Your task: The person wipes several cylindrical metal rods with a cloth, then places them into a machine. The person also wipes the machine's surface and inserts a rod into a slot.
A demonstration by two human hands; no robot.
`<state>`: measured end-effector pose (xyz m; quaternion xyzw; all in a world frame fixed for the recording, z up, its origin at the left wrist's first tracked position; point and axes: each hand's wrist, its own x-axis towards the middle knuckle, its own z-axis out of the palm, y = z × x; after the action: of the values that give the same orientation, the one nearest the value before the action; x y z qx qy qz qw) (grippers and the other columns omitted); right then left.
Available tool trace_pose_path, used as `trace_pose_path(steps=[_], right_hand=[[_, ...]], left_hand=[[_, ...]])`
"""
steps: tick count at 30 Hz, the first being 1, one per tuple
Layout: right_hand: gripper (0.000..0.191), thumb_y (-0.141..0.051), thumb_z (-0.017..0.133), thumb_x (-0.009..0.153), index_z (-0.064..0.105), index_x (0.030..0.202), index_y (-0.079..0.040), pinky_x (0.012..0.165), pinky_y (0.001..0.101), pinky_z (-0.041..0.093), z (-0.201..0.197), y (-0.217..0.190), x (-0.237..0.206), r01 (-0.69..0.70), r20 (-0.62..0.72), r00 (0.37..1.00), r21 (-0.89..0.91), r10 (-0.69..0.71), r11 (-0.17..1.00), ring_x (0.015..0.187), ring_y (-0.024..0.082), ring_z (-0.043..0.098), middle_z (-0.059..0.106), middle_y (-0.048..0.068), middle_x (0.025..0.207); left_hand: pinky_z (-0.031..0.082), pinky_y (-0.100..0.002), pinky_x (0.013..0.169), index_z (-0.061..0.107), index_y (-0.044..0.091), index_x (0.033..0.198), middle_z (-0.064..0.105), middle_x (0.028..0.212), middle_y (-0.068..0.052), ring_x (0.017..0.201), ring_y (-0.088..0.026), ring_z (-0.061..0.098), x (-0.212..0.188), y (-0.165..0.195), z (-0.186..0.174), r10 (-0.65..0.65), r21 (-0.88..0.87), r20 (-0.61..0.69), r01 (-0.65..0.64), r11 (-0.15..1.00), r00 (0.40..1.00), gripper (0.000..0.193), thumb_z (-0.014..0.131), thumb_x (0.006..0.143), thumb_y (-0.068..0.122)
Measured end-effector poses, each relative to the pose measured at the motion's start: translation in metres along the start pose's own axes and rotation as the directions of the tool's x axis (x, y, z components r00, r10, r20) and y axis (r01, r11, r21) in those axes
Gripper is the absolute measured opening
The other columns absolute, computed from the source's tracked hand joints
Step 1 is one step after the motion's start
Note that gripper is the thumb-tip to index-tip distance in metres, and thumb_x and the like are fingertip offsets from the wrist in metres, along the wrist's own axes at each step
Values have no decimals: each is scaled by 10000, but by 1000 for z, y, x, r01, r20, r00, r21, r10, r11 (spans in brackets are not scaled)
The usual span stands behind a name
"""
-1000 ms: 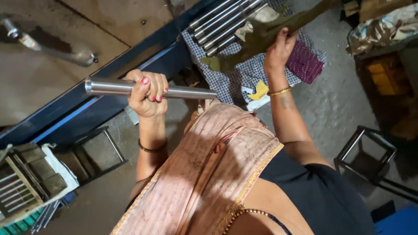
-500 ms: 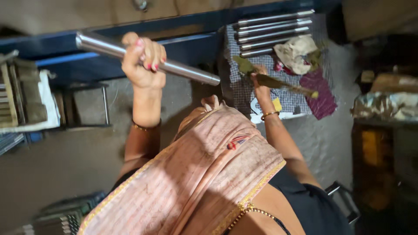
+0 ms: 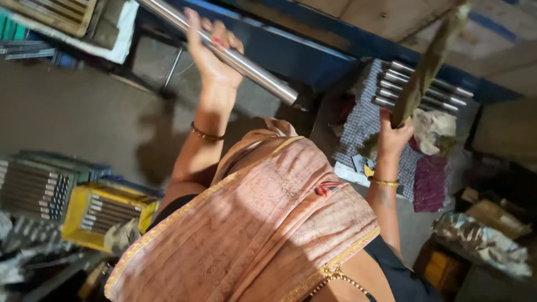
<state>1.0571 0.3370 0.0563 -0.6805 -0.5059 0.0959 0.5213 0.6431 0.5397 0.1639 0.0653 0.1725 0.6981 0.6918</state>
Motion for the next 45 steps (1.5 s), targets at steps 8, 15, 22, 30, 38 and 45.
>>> trace_pose_path(steps=[8, 15, 22, 30, 38, 45], right_hand=[[116, -3, 712, 988, 605, 1009, 37, 810, 313, 525, -30, -73, -8, 89, 306, 950, -71, -63, 993, 822, 178, 614, 659, 137, 880], [146, -16, 812, 952, 699, 1039, 18, 680, 380, 500, -33, -82, -26, 308, 332, 926, -384, -180, 871, 715, 294, 629, 625, 162, 832], [163, 9, 808, 951, 711, 1082, -4, 685, 394, 505, -17, -115, -9, 461, 379, 866, -348, -328, 816, 757, 314, 639, 637, 160, 887], [327, 49, 727, 790, 729, 1107, -33, 722, 441, 525, 37, -197, 11, 621, 510, 745, -294, -429, 727, 805, 342, 649, 654, 141, 895], [441, -165, 809, 853, 664, 1244, -23, 663, 446, 522, 101, -263, 8, 413, 702, 691, -187, -172, 891, 827, 396, 685, 699, 203, 954], [441, -283, 755, 887, 660, 1186, 26, 662, 365, 531, 26, -221, 8, 219, 889, 458, -94, -18, 971, 697, 271, 682, 730, 205, 891]], left_hand=[[398, -291, 507, 365, 227, 626, 453, 565, 26, 505, -138, 482, 55, 38, -155, -281, -381, -314, 151, 912, 907, 475, 745, 875, 366], [418, -324, 508, 410, 159, 557, 425, 496, -6, 473, -183, 473, 73, 128, -168, 151, -256, -240, -213, 943, 959, 414, 643, 876, 283], [397, -283, 511, 408, 179, 615, 393, 511, 30, 477, -133, 424, 66, 181, -155, 194, -306, -295, -285, 908, 936, 390, 598, 944, 263], [333, -281, 463, 439, 183, 735, 316, 513, 44, 446, -105, 327, 53, 150, -106, 196, -196, -159, -225, 954, 968, 313, 650, 943, 283], [295, -268, 461, 444, 165, 763, 303, 519, 51, 433, -87, 285, 20, 105, -46, 77, -217, -6, -76, 973, 997, 316, 618, 983, 310], [271, -249, 487, 443, 168, 804, 297, 566, 61, 459, -65, 268, -4, 149, -30, 39, -246, 162, 2, 969, 986, 275, 574, 1025, 266]])
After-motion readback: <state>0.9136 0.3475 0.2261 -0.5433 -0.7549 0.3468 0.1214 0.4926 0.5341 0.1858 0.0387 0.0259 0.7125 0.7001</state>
